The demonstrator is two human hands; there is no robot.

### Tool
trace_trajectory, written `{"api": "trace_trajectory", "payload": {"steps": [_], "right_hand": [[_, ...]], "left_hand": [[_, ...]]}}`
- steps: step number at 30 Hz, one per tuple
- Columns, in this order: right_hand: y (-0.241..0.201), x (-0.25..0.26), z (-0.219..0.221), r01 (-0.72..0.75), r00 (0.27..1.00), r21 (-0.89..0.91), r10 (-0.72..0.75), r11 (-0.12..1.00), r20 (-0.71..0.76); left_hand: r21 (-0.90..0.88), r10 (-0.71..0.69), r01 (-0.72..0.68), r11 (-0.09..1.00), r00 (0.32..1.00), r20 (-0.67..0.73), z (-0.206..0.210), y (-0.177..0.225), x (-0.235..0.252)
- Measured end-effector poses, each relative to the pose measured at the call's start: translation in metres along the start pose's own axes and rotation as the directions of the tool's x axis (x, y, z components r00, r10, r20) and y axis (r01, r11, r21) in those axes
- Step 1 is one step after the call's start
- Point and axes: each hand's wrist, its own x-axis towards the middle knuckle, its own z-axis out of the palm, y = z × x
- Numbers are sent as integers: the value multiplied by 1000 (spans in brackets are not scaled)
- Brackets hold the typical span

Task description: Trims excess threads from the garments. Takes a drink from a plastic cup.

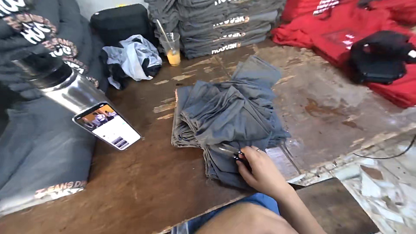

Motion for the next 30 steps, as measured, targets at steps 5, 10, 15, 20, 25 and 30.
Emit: {"api": "trace_trajectory", "payload": {"steps": [5,10,15,20,25,30], "right_hand": [[13,-16,-15,43,998,269,-56,962,41],[10,-16,-1,84,996,143,-82,986,-23],[8,-16,-11,120,991,551,-128,826,-25],[-4,-22,-42,112,993,858,-80,501,-82],[3,-18,-70,180,980,848,-13,498,-200],[9,-20,-54,175,955,468,-34,866,-295]], "left_hand": [[553,-115,399,731,872,-476,-36,-38,-32],[667,-109,464,583,858,-502,-26,-63,-14],[635,52,493,594,765,-642,-23,-71,3],[594,267,425,682,612,-744,-35,-68,-7],[621,303,262,739,694,-654,-13,-52,-23],[412,131,278,868,672,-729,10,-71,-30]]}}
